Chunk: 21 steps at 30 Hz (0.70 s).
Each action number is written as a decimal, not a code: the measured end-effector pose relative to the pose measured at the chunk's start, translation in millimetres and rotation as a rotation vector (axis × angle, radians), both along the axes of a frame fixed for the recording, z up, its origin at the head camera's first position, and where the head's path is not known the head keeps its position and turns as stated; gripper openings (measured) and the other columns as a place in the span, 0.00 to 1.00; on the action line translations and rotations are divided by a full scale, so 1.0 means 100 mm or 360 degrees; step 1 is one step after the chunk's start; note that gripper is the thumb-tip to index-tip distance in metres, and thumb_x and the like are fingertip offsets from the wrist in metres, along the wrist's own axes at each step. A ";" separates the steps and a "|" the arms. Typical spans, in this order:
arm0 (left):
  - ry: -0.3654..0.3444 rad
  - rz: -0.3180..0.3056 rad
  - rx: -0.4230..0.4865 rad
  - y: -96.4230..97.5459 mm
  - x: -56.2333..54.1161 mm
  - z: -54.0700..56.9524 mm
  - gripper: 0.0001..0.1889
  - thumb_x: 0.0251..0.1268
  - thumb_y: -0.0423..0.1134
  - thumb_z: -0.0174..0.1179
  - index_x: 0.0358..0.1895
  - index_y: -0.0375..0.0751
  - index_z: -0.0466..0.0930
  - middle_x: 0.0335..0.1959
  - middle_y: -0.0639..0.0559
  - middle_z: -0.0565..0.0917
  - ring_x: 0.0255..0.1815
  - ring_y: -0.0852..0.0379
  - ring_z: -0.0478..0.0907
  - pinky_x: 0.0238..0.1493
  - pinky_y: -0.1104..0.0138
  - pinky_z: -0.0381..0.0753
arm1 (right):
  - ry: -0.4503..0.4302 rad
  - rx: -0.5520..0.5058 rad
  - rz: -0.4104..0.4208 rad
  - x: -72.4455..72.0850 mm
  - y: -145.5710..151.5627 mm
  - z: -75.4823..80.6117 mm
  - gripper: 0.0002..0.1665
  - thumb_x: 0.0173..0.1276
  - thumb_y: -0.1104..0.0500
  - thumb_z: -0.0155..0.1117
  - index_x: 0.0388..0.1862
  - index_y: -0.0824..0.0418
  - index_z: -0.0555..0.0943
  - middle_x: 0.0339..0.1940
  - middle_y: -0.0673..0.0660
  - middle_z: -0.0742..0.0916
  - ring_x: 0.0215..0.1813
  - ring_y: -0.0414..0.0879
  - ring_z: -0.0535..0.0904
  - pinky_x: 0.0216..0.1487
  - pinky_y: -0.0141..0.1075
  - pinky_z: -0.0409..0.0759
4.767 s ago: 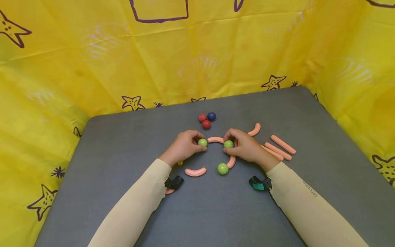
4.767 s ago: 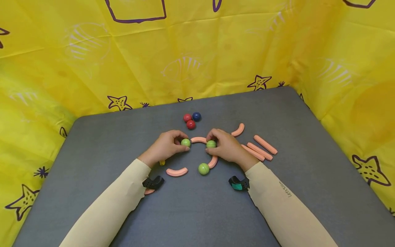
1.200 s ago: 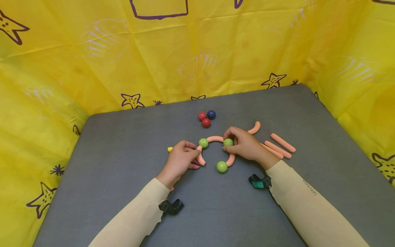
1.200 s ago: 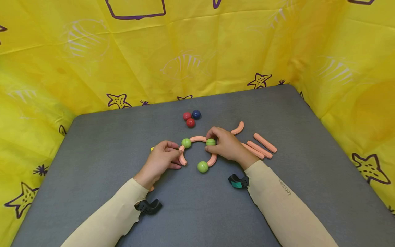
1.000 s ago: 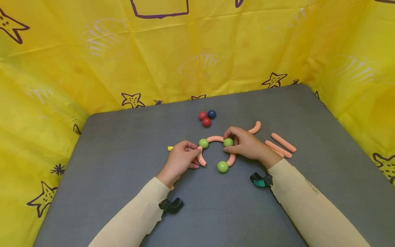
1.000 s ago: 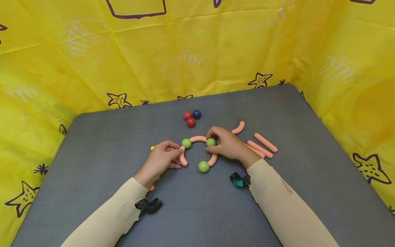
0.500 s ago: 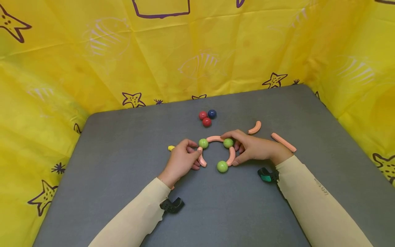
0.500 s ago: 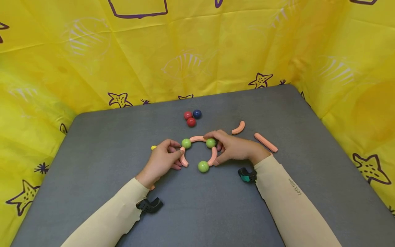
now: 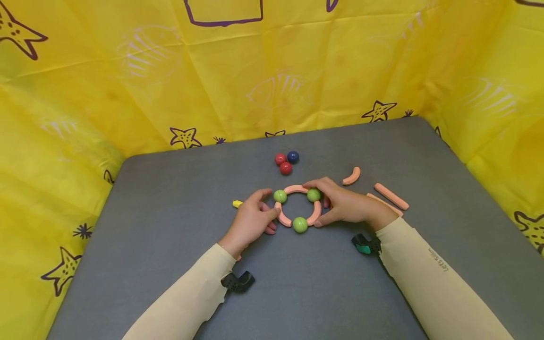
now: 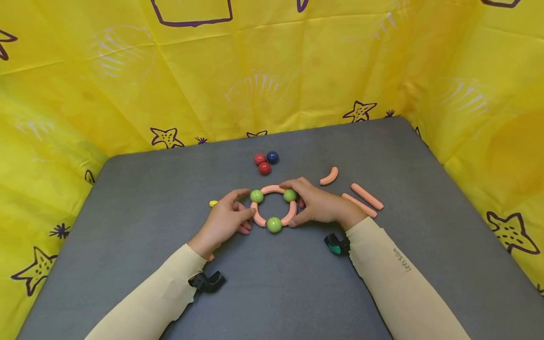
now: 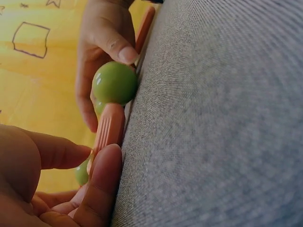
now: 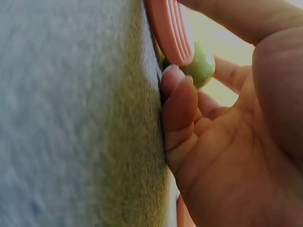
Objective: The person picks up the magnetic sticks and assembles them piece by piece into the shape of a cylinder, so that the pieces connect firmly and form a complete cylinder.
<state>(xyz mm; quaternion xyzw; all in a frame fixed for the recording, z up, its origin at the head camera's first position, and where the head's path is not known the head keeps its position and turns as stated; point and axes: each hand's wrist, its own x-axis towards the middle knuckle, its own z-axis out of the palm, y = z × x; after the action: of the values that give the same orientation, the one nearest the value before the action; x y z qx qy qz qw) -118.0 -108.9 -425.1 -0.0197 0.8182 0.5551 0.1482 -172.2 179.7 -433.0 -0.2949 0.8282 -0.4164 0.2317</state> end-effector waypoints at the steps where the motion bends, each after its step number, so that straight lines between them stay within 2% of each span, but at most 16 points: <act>1: 0.0005 -0.0011 -0.0001 0.00 0.00 0.00 0.31 0.78 0.37 0.69 0.80 0.42 0.71 0.33 0.41 0.84 0.25 0.49 0.86 0.30 0.58 0.88 | 0.0013 0.0005 -0.0009 0.00 -0.01 0.00 0.57 0.65 0.49 0.87 0.86 0.54 0.64 0.65 0.58 0.72 0.54 0.53 0.69 0.54 0.48 0.72; 5: 0.0016 -0.0038 -0.0006 0.00 0.00 -0.01 0.30 0.78 0.36 0.69 0.79 0.45 0.73 0.33 0.41 0.83 0.25 0.48 0.86 0.31 0.57 0.88 | 0.0037 0.0017 -0.0037 0.01 -0.02 0.00 0.58 0.64 0.49 0.88 0.86 0.54 0.65 0.65 0.58 0.72 0.54 0.53 0.69 0.53 0.48 0.72; 9: 0.0031 -0.0047 -0.0063 0.00 0.02 -0.02 0.31 0.76 0.39 0.71 0.78 0.45 0.72 0.37 0.43 0.83 0.26 0.48 0.84 0.30 0.57 0.87 | -0.0004 -0.0039 -0.0064 0.00 0.00 -0.01 0.54 0.66 0.51 0.86 0.85 0.56 0.66 0.64 0.59 0.73 0.51 0.54 0.72 0.51 0.44 0.74; 13: 0.0169 -0.0105 -0.0214 0.01 0.04 -0.01 0.35 0.72 0.40 0.74 0.78 0.42 0.71 0.45 0.45 0.79 0.29 0.50 0.80 0.33 0.58 0.83 | -0.0059 -0.0142 -0.0107 -0.03 0.04 -0.04 0.42 0.75 0.54 0.78 0.82 0.60 0.70 0.60 0.60 0.78 0.44 0.54 0.77 0.46 0.41 0.77; 16: 0.0302 -0.0161 -0.0309 0.03 0.05 0.00 0.35 0.71 0.38 0.75 0.78 0.39 0.71 0.46 0.46 0.78 0.35 0.51 0.78 0.38 0.58 0.80 | -0.0080 -0.0202 -0.0110 -0.05 0.06 -0.05 0.34 0.79 0.57 0.73 0.79 0.62 0.73 0.60 0.60 0.81 0.42 0.55 0.79 0.45 0.39 0.78; 21: 0.0376 -0.0221 -0.0346 0.03 0.04 0.00 0.34 0.70 0.36 0.75 0.77 0.39 0.72 0.40 0.48 0.80 0.37 0.50 0.76 0.38 0.57 0.77 | -0.0056 -0.0186 -0.0095 -0.05 0.06 -0.03 0.36 0.77 0.57 0.77 0.79 0.61 0.77 0.58 0.61 0.80 0.43 0.55 0.78 0.45 0.39 0.78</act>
<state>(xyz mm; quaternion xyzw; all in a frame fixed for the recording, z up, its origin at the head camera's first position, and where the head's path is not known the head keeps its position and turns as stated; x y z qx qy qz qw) -113.6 -105.6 -424.9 0.0863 0.8846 0.4502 0.0858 -177.2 186.0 -436.4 -0.2758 0.8067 -0.4759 0.2162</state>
